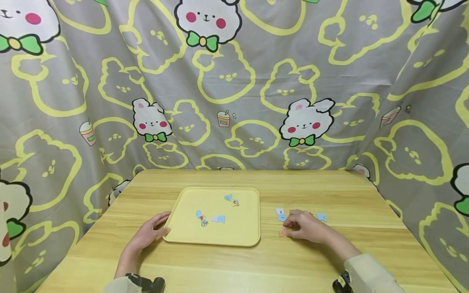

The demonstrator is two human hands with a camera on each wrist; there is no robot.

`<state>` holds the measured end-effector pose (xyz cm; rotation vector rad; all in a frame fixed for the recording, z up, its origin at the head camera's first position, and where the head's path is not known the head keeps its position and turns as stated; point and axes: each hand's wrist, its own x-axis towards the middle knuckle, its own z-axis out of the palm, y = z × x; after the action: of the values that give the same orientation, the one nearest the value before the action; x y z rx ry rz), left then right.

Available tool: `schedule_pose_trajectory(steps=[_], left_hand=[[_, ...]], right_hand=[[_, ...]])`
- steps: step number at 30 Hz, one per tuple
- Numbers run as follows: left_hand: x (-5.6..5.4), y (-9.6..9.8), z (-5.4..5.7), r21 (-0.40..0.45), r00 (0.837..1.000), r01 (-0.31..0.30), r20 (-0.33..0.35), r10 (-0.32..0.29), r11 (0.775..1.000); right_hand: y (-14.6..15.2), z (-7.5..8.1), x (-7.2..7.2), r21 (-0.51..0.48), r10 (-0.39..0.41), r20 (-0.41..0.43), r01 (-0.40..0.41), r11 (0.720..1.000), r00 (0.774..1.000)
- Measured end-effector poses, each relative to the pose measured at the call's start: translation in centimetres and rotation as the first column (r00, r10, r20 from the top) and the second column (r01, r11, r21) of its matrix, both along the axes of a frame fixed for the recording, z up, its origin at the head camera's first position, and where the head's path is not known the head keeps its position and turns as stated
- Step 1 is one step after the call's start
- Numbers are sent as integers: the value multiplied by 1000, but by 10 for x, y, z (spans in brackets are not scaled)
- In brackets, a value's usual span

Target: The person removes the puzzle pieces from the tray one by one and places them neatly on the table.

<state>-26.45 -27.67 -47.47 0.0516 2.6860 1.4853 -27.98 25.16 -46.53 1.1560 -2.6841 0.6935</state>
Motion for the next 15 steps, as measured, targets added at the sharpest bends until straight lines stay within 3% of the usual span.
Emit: schedule_pose_trajectory(steps=[9, 15], left_hand=[[1, -2, 0, -10, 1000, -6, 5, 6, 1000], [1, -1, 0, -9, 1000, -6, 5, 6, 1000]], right_hand=[[-4, -1, -4, -155, 17, 127, 3, 988, 992], [-18, 0, -12, -204, 20, 156, 12, 979, 988]])
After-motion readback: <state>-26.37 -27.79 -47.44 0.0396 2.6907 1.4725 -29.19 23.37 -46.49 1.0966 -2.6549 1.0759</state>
